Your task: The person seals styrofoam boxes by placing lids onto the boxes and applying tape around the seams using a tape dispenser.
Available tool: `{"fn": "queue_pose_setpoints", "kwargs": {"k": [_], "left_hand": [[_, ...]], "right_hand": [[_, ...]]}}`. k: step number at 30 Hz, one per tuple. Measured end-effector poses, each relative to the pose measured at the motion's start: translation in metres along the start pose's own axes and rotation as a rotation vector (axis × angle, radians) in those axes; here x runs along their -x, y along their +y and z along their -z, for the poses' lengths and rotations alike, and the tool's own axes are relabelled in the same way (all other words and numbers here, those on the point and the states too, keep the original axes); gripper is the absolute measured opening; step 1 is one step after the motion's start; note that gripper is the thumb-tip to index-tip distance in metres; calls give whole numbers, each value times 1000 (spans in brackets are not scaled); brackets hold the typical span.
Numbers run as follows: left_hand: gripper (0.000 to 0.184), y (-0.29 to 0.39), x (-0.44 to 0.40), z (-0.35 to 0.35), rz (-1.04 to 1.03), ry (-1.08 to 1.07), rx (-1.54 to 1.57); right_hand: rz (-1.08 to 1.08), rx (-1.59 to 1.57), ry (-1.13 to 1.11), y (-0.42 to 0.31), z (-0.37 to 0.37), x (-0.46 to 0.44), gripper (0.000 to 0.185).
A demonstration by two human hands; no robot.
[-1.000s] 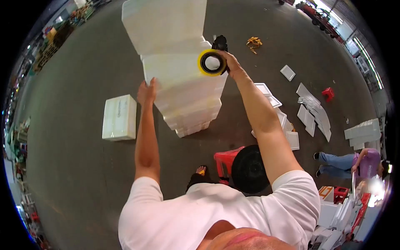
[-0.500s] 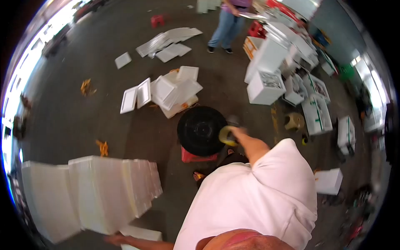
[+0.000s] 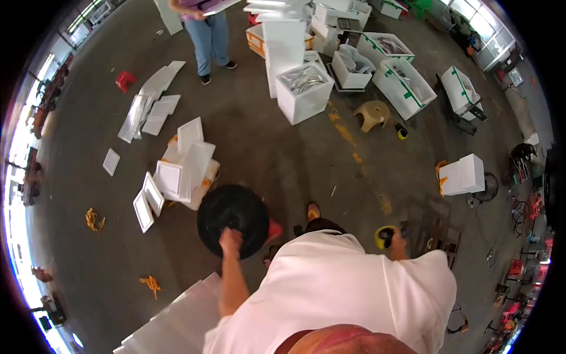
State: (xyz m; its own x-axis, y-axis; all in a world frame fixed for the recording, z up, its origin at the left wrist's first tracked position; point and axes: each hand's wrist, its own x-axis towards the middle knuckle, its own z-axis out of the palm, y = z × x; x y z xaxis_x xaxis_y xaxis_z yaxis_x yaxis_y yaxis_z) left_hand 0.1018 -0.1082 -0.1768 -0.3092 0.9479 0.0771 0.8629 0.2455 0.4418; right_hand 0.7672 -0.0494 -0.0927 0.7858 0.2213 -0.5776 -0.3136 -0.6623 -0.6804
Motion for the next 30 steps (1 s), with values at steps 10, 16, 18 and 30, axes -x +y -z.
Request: {"fn": "queue_pose_setpoints", "kwargs": {"k": [10, 16, 18, 30], "left_hand": [[10, 186, -336, -29, 508, -23, 1118], [18, 195, -262, -140, -327, -937, -432], [19, 192, -266, -153, -194, -1083, -343], [27, 265, -756, -290, 279, -483, 325]], "right_hand": [[-113, -243, 10, -131, -148, -126, 77], [-107, -296, 129, -183, -204, -131, 91], [-160, -330, 139, -220, -223, -109, 84], [-27, -348, -58, -377, -319, -108, 61]]}}
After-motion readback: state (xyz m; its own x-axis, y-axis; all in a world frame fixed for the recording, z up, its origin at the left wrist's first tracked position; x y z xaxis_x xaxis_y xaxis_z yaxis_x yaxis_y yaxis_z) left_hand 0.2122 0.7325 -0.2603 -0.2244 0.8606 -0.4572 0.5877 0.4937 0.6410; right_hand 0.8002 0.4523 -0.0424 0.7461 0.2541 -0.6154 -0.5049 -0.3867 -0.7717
